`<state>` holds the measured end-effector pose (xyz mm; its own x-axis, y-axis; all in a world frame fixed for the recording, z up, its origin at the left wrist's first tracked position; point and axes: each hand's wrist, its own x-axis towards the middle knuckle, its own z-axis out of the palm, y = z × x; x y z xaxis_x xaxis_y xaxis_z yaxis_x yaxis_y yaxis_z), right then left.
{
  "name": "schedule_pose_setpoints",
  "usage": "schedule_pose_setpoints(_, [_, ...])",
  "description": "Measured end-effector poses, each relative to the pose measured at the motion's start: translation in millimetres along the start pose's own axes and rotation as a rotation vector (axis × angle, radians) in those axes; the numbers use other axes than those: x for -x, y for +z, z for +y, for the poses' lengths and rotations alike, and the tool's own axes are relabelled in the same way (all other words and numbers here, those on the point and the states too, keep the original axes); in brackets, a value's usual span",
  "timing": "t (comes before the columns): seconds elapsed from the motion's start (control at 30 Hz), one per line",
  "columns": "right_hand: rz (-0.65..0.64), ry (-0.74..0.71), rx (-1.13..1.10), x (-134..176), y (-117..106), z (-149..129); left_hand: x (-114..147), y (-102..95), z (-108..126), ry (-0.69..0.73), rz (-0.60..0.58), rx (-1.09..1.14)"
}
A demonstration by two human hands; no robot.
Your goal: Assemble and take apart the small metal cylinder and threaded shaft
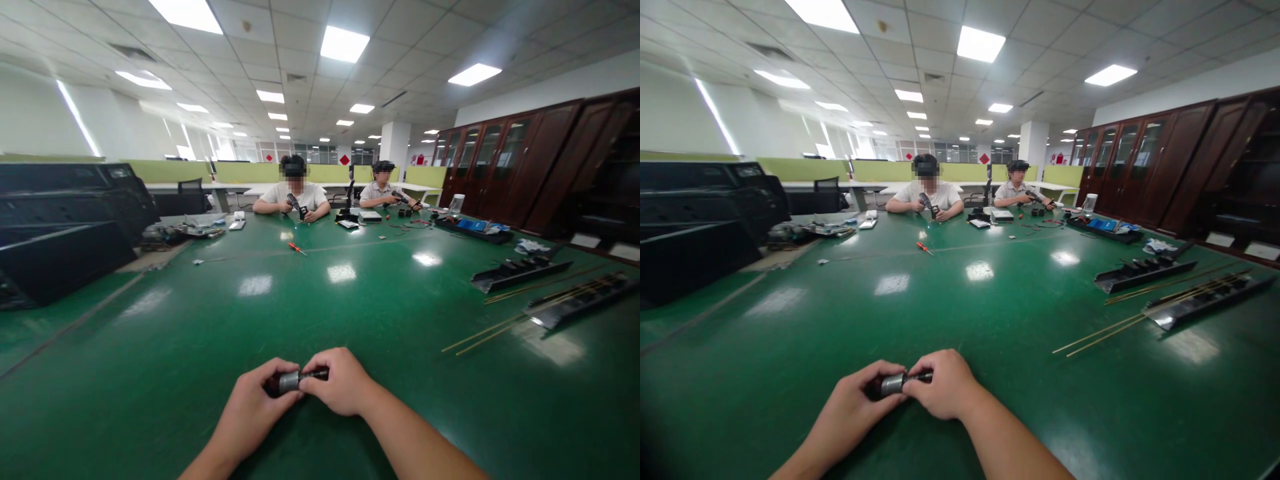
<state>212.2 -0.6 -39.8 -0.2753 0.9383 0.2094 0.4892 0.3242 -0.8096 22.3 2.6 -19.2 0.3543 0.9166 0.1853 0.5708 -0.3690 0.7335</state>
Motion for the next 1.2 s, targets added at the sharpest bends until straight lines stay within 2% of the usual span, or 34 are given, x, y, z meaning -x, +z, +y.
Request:
schedule_pose_setpoints(0.53, [-0.022, -0.045, -0.023, 4.4, -4.4, 0.2, 5.6, 5.6, -0.3, -0.024, 0.062, 0.012])
schedule_pose_setpoints(1.2, [-0.009, -0.017, -0.1, 5.2, -5.8, 3.0, 6.1, 5.1, 2.1, -0.034, 0.102, 0.001])
